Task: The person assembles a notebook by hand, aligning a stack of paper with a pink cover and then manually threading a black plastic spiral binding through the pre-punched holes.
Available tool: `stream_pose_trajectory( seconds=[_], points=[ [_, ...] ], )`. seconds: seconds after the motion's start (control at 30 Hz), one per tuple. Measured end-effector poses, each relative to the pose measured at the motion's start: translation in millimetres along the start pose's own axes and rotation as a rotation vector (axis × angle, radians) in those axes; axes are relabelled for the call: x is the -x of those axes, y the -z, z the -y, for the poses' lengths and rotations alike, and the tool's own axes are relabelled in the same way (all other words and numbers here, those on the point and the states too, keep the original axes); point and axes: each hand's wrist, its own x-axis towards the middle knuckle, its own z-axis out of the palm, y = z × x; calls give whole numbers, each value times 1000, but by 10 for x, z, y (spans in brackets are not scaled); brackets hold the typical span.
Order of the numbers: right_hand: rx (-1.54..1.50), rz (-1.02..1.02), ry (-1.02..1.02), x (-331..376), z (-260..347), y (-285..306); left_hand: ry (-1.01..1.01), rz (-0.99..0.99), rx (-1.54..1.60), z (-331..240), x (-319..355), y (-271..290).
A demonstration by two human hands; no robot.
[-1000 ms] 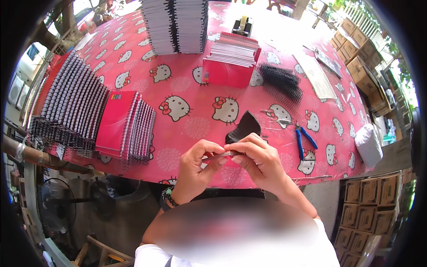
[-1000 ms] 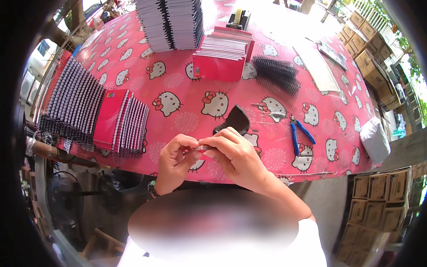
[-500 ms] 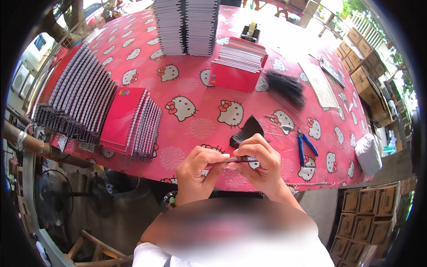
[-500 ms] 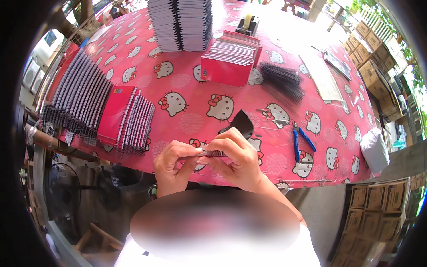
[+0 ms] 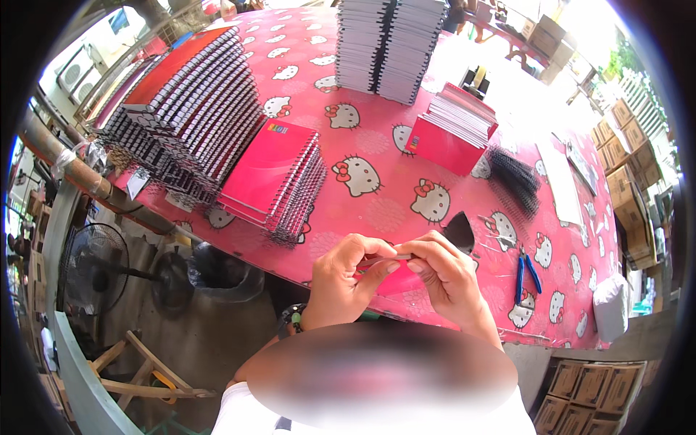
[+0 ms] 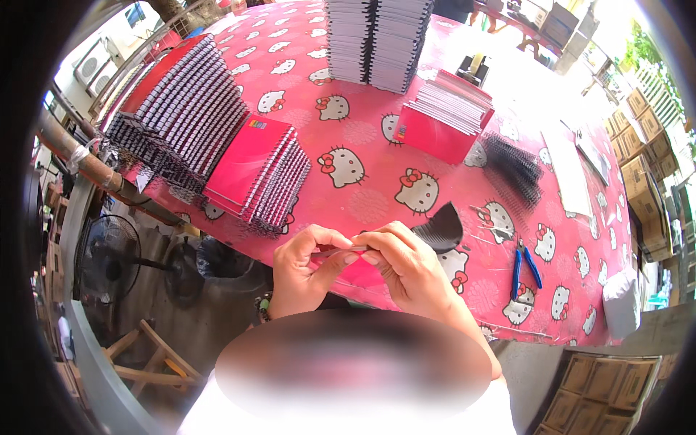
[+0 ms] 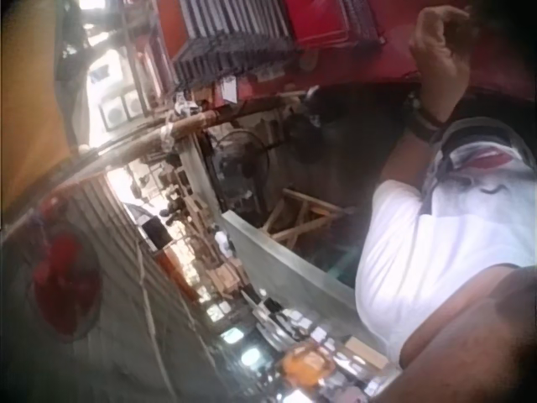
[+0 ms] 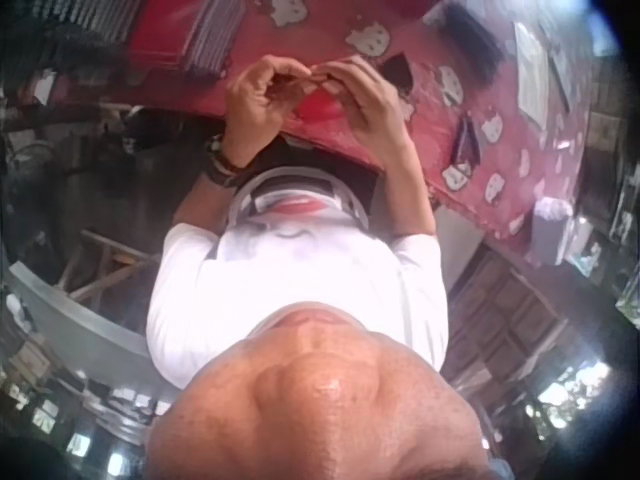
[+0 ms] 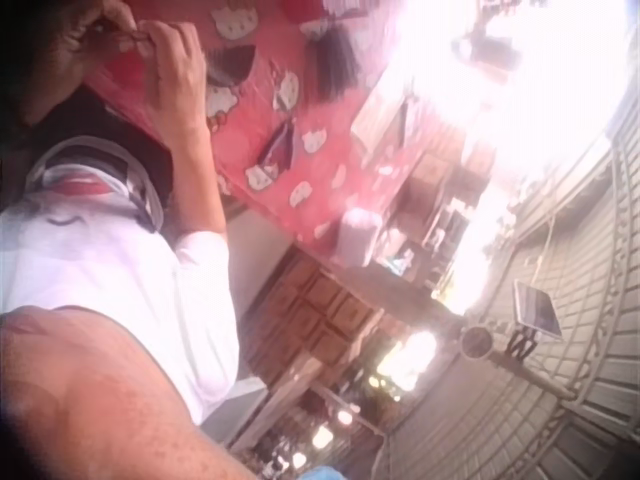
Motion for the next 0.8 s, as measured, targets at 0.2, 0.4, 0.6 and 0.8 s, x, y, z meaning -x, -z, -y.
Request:
stream_pose_trajectory(
  seconds=[0.2, 0.4, 0.6, 0.8],
  points=[
    [400, -51, -172, 96, -403, 156, -198, -592, 86, -59, -349, 658],
    [639, 125, -399, 440, -766, 377, 116, -540, -399, 188, -294, 934],
    [631, 51, -335, 371, -894, 706, -55, -507, -941, 113, -248, 986],
    [987, -569, -7, -488, -1665, 771, -376, -354, -859, -61, -315, 712]
  ],
)
